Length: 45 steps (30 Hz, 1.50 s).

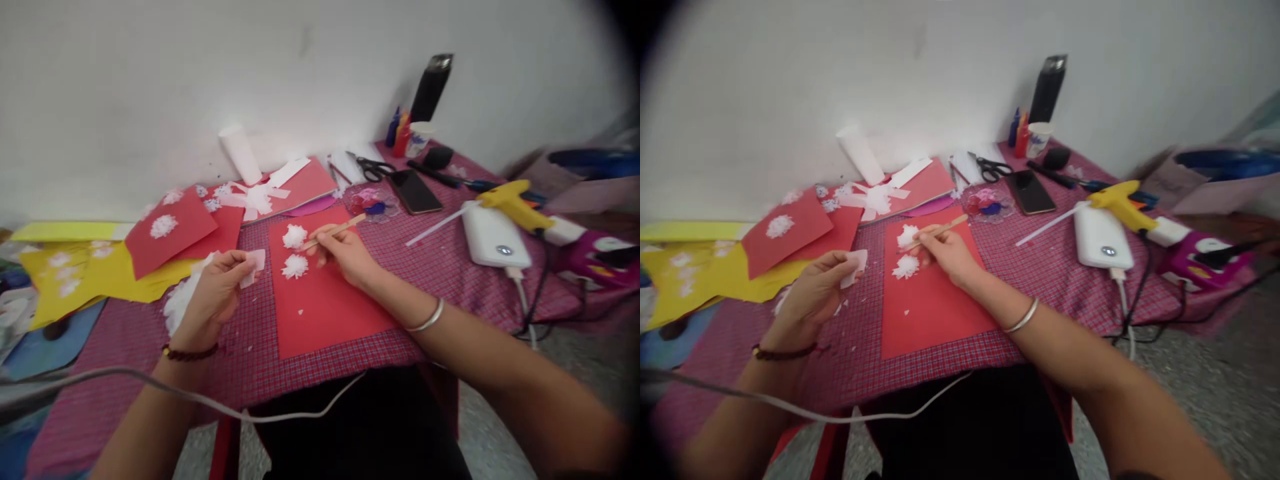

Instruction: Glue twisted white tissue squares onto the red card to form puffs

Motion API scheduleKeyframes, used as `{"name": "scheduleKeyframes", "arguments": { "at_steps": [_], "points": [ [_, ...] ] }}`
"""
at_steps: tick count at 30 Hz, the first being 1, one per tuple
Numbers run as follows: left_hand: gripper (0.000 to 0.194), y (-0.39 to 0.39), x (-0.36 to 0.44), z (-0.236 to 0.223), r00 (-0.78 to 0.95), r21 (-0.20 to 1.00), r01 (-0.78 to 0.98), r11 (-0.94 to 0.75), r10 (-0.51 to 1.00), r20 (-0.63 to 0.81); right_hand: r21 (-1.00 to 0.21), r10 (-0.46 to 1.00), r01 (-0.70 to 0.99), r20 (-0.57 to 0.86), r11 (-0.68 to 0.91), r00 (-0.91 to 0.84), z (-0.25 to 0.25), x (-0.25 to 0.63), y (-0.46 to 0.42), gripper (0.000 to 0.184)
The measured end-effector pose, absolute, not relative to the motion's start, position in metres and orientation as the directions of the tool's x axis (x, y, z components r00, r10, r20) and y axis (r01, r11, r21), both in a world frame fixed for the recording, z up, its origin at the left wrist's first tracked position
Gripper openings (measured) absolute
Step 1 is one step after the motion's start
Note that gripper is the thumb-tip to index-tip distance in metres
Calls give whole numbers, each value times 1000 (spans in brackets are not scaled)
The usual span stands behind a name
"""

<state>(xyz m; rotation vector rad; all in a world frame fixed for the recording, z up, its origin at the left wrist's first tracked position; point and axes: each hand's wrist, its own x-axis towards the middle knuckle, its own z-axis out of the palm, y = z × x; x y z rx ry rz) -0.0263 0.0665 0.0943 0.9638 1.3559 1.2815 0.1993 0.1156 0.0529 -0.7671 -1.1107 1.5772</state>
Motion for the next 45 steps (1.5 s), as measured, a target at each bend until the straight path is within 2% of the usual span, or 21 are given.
{"name": "scheduleKeyframes", "arguments": {
  "at_steps": [6,11,18,23,35,40,45],
  "points": [
    [25,81,14,78,-125,981,-144,126,982,-144,-936,913,-335,224,105,-341,60,198,109,16],
    [26,73,23,74,-137,960,-205,192,965,-223,-935,896,-315,274,163,-349,60,196,107,11],
    [21,70,24,76,-172,962,-213,173,962,-211,-941,897,-278,283,191,-341,57,194,106,9],
    [19,67,25,78,-139,969,-190,158,973,-186,-942,887,-239,311,237,-343,55,194,107,17],
    [14,68,21,72,-138,970,-208,126,978,-157,-951,902,-261,254,166,-350,56,193,106,10],
    [14,70,15,71,-44,921,-335,198,973,-225,-940,907,-324,222,102,-358,56,194,107,19],
    [16,69,14,71,-33,928,-325,182,978,-204,-911,910,-411,184,17,-371,56,193,107,26]
  ]
}}
